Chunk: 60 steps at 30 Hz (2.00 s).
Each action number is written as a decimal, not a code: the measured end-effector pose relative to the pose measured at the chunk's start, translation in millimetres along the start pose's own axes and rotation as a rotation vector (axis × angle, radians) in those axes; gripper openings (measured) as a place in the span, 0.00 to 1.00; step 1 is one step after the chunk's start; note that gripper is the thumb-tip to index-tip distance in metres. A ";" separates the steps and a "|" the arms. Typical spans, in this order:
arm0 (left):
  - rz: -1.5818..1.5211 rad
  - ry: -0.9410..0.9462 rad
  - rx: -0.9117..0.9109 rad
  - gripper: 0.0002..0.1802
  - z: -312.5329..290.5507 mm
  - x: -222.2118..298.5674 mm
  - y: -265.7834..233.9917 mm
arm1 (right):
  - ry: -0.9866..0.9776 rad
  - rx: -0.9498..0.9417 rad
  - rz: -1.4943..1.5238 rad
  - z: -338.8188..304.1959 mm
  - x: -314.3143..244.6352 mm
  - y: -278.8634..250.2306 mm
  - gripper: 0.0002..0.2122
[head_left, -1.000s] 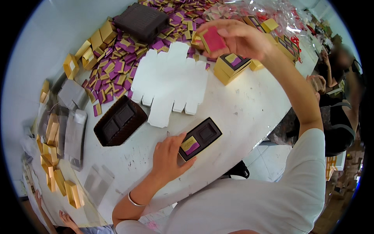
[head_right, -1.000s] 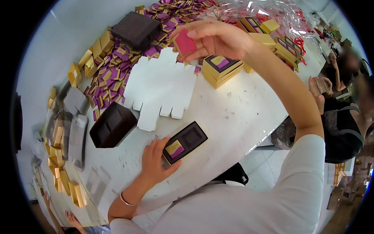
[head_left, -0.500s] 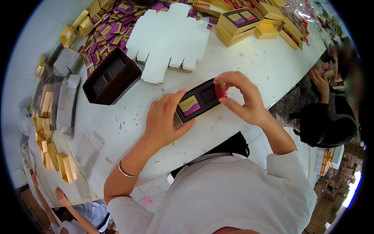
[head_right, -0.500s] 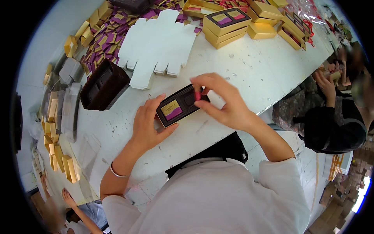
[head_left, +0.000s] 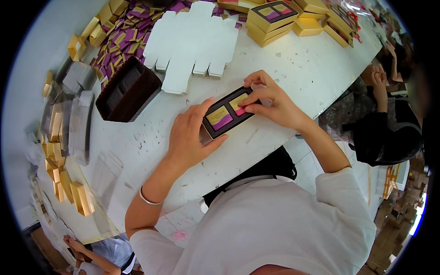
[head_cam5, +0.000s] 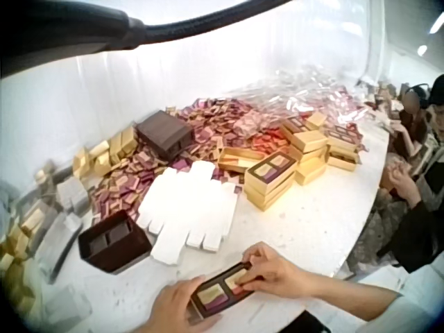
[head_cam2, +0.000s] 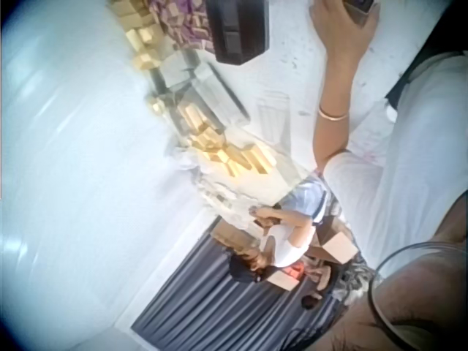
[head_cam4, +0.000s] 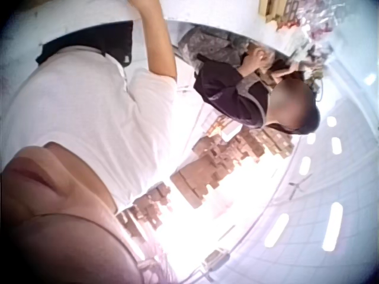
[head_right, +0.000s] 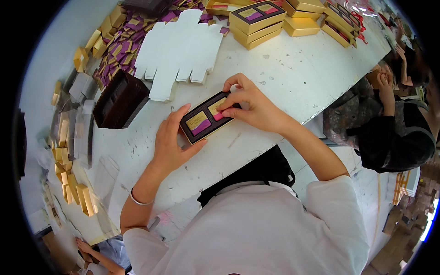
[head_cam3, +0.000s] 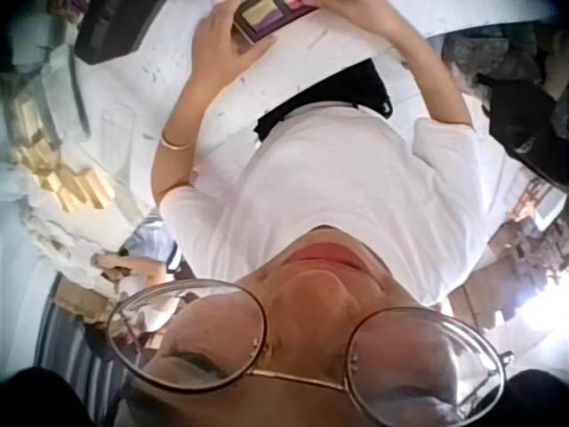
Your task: The person assembles small cosmetic compacts by placing two colored inserts into a black plastic tray and then closing it with a gold-colored lid. The person repeats this process multiple times, stacking the finished compacts on the table.
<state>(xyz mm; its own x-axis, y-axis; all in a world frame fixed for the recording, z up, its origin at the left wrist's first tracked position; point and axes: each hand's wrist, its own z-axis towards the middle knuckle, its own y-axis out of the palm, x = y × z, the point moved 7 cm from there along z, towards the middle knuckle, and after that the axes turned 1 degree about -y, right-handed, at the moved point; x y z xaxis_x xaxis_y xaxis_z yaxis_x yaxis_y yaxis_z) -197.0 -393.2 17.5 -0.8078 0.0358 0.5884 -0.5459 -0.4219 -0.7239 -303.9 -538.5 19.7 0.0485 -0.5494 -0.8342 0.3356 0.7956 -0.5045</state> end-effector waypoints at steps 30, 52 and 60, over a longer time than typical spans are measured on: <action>0.999 -0.885 0.739 0.23 -254.5 -94.8 -284.8 | -0.188 0.508 -0.738 -76.6 22.6 -150.0 0.10; 0.514 -0.111 -0.049 0.35 -29.8 43.3 -35.5 | -0.705 -0.048 -0.518 178.4 -93.9 108.0 0.05; -0.025 -0.518 -0.055 0.41 -50.2 -15.9 -21.5 | -0.796 0.230 -0.058 134.7 -119.9 32.0 0.07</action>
<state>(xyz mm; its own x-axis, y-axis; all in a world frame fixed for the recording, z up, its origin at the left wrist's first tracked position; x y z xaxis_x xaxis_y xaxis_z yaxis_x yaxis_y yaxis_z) -183.6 -339.2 5.6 -0.5864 -0.4134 0.6966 -0.5853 -0.3783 -0.7172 -172.3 -481.6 133.6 0.6470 -0.6733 -0.3578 0.5381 0.7357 -0.4113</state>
